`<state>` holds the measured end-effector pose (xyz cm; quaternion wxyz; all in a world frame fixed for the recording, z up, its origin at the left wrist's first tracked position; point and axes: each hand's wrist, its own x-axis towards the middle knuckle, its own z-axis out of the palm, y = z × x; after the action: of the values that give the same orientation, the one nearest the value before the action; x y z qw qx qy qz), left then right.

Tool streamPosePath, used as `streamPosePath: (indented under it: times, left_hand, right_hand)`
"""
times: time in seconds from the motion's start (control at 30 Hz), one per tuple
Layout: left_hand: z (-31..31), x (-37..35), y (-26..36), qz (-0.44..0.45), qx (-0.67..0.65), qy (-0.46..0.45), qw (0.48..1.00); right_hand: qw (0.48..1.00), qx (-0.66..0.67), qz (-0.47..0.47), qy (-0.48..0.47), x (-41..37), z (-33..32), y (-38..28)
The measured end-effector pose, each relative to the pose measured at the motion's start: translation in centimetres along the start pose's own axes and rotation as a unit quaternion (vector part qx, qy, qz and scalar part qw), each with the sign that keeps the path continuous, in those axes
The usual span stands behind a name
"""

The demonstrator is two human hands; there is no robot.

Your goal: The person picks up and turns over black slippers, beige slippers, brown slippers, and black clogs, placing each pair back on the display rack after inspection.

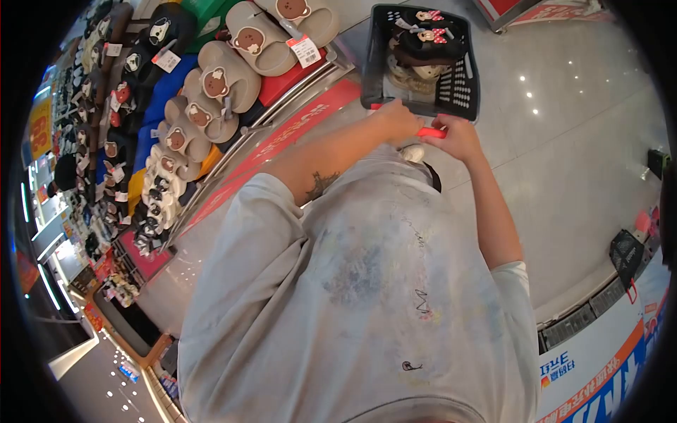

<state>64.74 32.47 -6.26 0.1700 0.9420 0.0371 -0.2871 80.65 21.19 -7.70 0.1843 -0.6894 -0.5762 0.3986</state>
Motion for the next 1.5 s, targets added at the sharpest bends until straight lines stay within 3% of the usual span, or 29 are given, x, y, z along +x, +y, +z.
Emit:
streamPosePath:
  times: [0.03,0.3,0.43,0.63,1.03,1.13,1.2,1.4,1.5]
  left_hand:
    - [-0.7,0.2,0.1,0.005,-0.006,-0.031,0.999]
    - [0.7,2.2,-1.4,0.025,-0.130,0.062,0.989]
    - [0.0,3.0,-3.0,0.020,-0.141,0.073,0.987]
    - [-1.7,4.1,-5.5,0.004,-0.172,0.117,0.978]
    - [-6.9,8.9,-11.5,-0.125,-0.209,0.114,0.963]
    - [-8.5,9.8,-13.0,-0.159,-0.228,0.158,0.947]
    - [-9.2,10.4,-12.8,-0.240,-0.247,0.191,0.919]
    - [-9.5,12.4,-14.8,-0.305,-0.262,0.253,0.880]
    - [-10.0,13.5,-16.2,-0.335,-0.274,0.235,0.870]
  right_hand:
    - [1.000,-0.013,0.001,-0.003,0.3,-0.5,-0.1]
    - [0.996,-0.084,-0.006,-0.023,1.1,-1.1,0.1]
    - [0.981,-0.192,-0.039,0.006,2.5,-1.4,0.5]
    - [0.967,-0.243,-0.033,-0.073,6.4,-4.0,0.7]
    - [0.941,-0.279,-0.153,-0.117,17.9,-11.4,3.4]
    - [0.934,-0.283,-0.174,-0.132,21.0,-13.8,3.2]
    - [0.932,-0.278,-0.180,-0.146,22.3,-14.8,3.3]
    - [0.896,-0.314,-0.243,-0.197,27.4,-17.6,2.8]
    - [0.883,-0.324,-0.279,-0.192,29.5,-18.2,3.5]
